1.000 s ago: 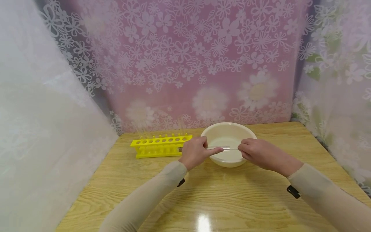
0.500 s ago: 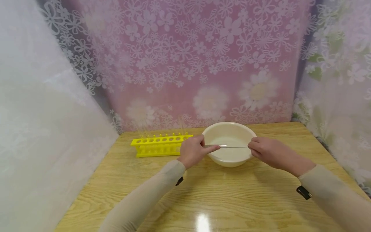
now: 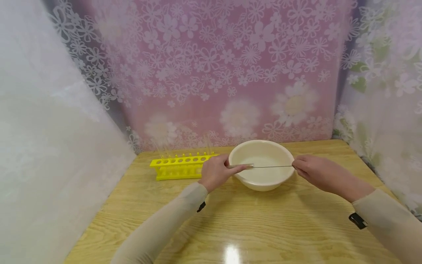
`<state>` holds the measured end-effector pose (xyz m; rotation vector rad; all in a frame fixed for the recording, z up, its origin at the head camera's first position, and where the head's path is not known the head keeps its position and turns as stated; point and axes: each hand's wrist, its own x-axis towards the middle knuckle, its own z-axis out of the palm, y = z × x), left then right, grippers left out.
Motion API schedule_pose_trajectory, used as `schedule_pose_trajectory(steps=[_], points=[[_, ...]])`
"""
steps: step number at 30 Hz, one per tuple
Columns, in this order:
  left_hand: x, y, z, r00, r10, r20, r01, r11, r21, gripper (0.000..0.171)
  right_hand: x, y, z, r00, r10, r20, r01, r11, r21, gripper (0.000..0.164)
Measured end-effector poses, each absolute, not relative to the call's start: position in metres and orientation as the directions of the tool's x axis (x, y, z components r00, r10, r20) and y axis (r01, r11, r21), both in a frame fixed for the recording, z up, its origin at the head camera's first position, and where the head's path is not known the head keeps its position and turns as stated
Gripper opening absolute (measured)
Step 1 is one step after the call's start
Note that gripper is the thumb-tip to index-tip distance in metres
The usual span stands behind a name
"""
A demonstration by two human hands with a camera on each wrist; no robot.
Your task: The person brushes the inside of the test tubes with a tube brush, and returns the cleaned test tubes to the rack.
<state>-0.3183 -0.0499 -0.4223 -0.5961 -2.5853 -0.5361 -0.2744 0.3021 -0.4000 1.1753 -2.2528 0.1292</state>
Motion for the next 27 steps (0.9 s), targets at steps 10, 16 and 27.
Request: schedule_pose_trajectory(steps=[10,16,27], points=[[-0.32,-0.054,-0.426,-0.827,0.292,0.481,0.461,0.841,0.282,0.064,-0.269,0.321,-0.395,-0.485,-0.688,0.54,-0.721,0.664,0.198,0.034],[-0.325,-0.059,-0.425,-0.817,0.296,0.495,0.466,0.844,0.265,0.062,-0.267,0.332,-0.394,-0.594,-0.642,0.485,-0.663,0.732,0.156,0.019],[-0.323,-0.059,-0.424,-0.818,0.289,0.497,0.459,0.849,0.261,0.061,-0.265,0.33,-0.399,-0.673,-0.544,0.501,-0.637,0.77,-0.018,0.02]])
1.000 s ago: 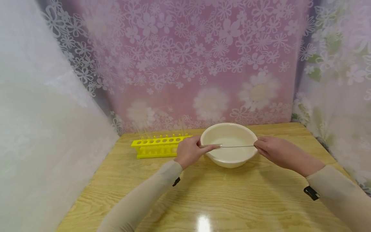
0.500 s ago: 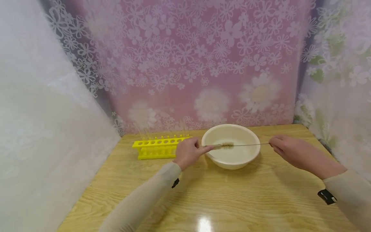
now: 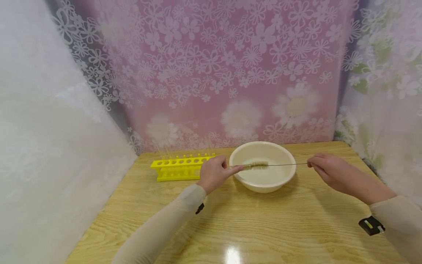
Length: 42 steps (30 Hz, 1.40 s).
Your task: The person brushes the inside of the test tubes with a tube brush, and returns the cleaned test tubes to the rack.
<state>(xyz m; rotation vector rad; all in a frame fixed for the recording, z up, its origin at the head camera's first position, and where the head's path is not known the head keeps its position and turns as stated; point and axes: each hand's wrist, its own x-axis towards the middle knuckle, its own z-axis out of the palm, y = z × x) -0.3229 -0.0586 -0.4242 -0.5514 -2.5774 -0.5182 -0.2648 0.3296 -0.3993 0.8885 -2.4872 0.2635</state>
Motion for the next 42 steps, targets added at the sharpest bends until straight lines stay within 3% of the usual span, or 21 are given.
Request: schedule_pose_trajectory(steps=[5,26,34,42], points=[[-0.322,-0.059,-0.423,-0.806,0.298,0.512,0.466,0.852,0.238,0.061,-0.265,0.324,-0.404,-0.696,-0.502,0.513,-0.63,0.77,-0.101,0.021],[-0.317,-0.062,-0.423,-0.826,0.313,0.469,0.46,0.855,0.24,0.063,-0.264,0.307,-0.398,-0.712,-0.488,0.505,-0.628,0.765,-0.146,0.02],[-0.306,-0.041,-0.413,-0.809,0.379,0.449,0.511,0.832,0.217,0.062,-0.265,0.269,-0.396,-0.673,-0.578,0.461,-0.711,0.677,-0.189,0.019],[-0.304,-0.032,-0.41,-0.801,0.376,0.466,0.498,0.85,0.172,0.063,-0.271,0.234,-0.395,-0.679,-0.588,0.439,-0.721,0.647,-0.249,0.017]])
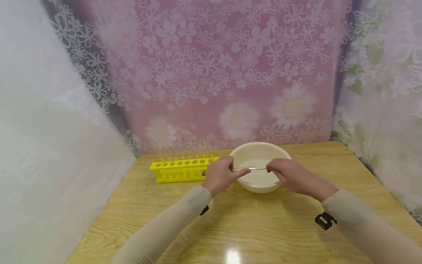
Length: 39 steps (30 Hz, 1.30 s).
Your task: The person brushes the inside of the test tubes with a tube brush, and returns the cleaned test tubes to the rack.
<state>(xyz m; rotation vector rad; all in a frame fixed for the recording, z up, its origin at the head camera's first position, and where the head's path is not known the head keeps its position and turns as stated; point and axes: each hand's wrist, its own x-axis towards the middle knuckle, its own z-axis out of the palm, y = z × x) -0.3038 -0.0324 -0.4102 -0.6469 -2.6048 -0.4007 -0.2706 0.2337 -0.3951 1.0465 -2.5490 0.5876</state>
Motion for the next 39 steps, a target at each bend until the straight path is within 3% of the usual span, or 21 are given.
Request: schedule_pose_trajectory(steps=[10,16,28,39], points=[[-0.304,-0.035,-0.412,-0.789,0.349,0.506,0.477,0.867,0.145,0.065,-0.276,0.217,-0.394,-0.73,-0.587,0.35,-0.678,0.684,-0.27,0.015],[-0.305,-0.042,-0.415,-0.82,0.311,0.481,0.45,0.869,0.204,0.066,-0.277,0.217,-0.396,-0.67,-0.634,0.386,-0.729,0.66,-0.183,0.012],[-0.307,-0.043,-0.413,-0.821,0.322,0.472,0.467,0.853,0.231,0.068,-0.28,0.225,-0.395,-0.582,-0.661,0.474,-0.801,0.568,-0.191,0.02],[-0.31,-0.04,-0.415,-0.815,0.342,0.468,0.484,0.846,0.223,0.067,-0.28,0.237,-0.397,-0.594,-0.65,0.474,-0.795,0.566,-0.219,0.019]])
